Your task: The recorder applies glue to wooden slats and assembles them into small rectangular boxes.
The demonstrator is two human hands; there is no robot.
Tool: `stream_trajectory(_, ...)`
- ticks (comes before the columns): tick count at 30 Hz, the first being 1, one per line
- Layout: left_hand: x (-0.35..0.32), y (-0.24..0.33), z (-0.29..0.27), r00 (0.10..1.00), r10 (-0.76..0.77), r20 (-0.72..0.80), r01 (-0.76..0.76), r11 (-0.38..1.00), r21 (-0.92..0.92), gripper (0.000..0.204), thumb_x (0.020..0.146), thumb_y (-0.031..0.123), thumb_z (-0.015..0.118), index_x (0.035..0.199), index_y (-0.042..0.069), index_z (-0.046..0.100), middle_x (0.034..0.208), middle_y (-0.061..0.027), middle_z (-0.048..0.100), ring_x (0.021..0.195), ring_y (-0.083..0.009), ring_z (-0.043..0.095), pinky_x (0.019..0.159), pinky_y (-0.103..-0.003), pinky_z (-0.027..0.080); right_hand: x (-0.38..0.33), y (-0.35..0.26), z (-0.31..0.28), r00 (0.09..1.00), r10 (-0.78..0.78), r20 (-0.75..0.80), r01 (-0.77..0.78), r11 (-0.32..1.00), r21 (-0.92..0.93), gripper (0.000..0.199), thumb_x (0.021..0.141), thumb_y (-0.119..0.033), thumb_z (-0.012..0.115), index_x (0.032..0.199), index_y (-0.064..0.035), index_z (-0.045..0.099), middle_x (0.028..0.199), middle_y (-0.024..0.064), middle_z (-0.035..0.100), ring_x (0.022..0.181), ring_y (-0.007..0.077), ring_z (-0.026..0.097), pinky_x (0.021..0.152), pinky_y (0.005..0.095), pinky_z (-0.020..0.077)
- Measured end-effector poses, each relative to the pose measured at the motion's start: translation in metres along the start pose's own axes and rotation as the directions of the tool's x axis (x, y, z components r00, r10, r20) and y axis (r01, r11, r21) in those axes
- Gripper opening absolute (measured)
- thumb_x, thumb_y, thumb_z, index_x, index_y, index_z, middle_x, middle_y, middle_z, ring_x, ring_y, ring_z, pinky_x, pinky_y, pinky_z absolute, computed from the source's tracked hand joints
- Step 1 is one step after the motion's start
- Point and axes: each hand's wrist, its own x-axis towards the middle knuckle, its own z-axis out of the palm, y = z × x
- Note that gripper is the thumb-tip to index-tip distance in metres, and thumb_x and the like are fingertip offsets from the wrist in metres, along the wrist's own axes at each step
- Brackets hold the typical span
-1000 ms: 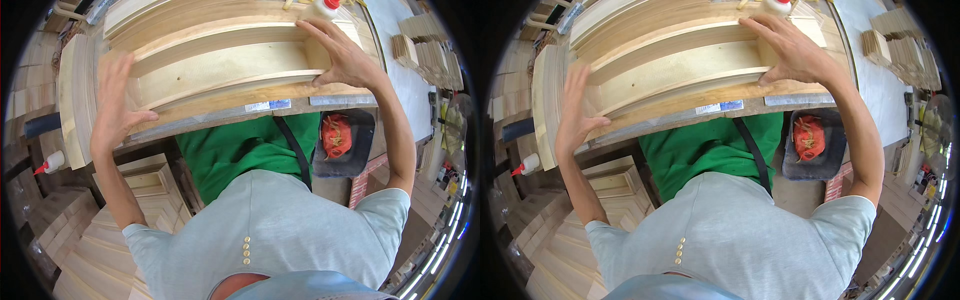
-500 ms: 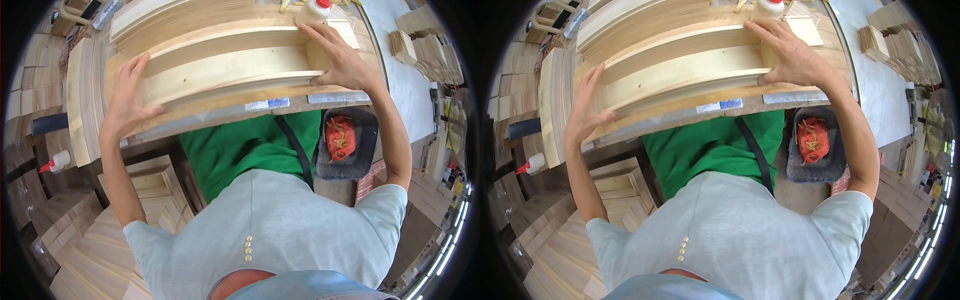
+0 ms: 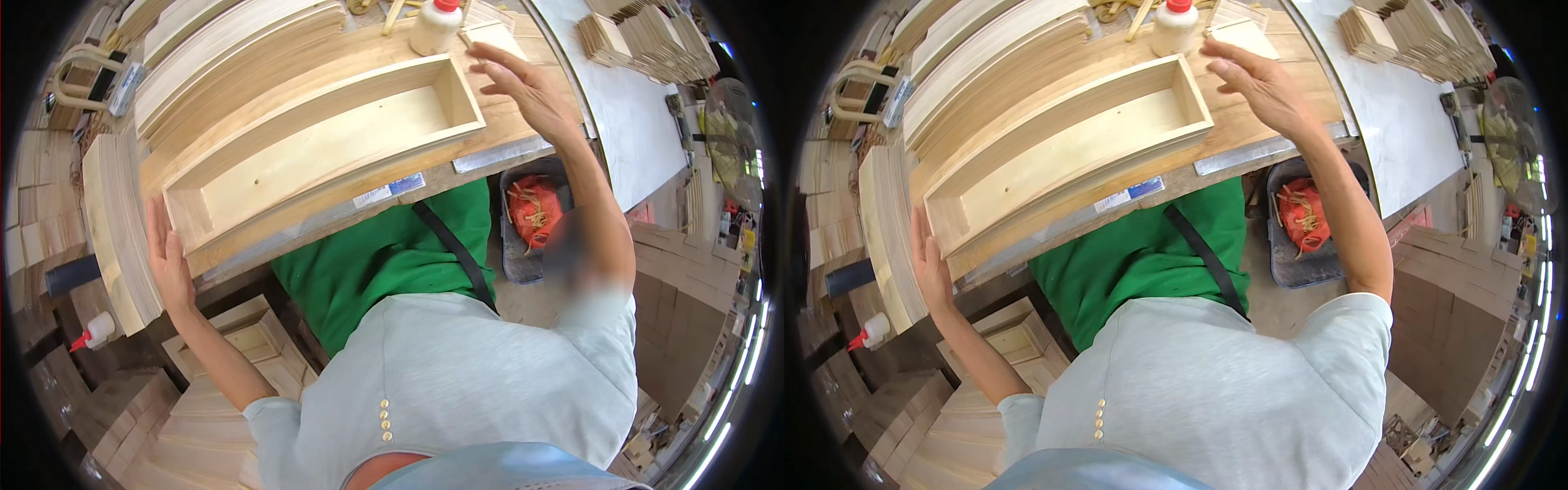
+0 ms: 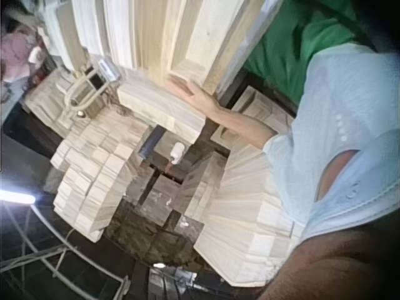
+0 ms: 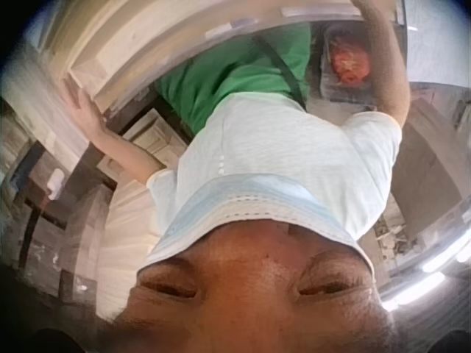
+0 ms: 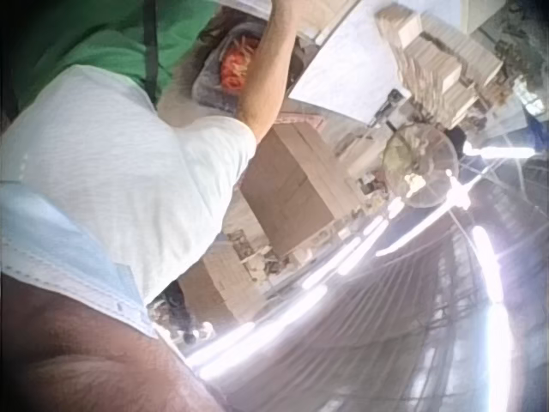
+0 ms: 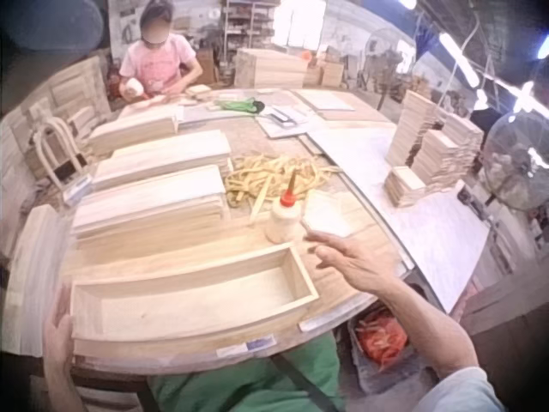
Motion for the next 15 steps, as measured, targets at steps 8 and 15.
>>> stream_trajectory(8, -0.014, -0.017, 0.009, 0.994, -0.109, -0.004, 0.102, 0.945, -0.311, 0.059, 0.097, 0.018, 0.046, 0.145, -0.004, 0.021, 0.15, -0.0148, 0.026, 0.136, -0.0238, 0.029, 0.113, -0.037, 0.022, 0.027, 0.007, 0.013, 0.962, 0.237, 0.135, -0.252, 0.962, 0.108, 0.045, 0.093, -0.037, 0.054, 0.123, -0.0033, 0.058, 0.112, 0.0059, 0.061, 0.097, 0.0135, 0.058, 0.079, 0.0285, 0.0511)
stream_trajectory(15, -0.023, -0.02, 0.02, 0.991, -0.078, -0.108, 0.022, 0.895, -0.446, 0.061, 0.097, 0.028, 0.044, 0.145, -0.003, 0.022, 0.149, -0.0133, 0.028, 0.136, -0.0257, 0.031, 0.112, -0.04, 0.025, 0.04, 0.019, 0.028, 0.939, 0.325, 0.114, -0.344, 0.905, 0.252, 0.043, 0.086, -0.039, 0.062, 0.113, -0.005, 0.063, 0.102, 0.0039, 0.06, 0.091, 0.0137, 0.056, 0.074, 0.0262, 0.0475)
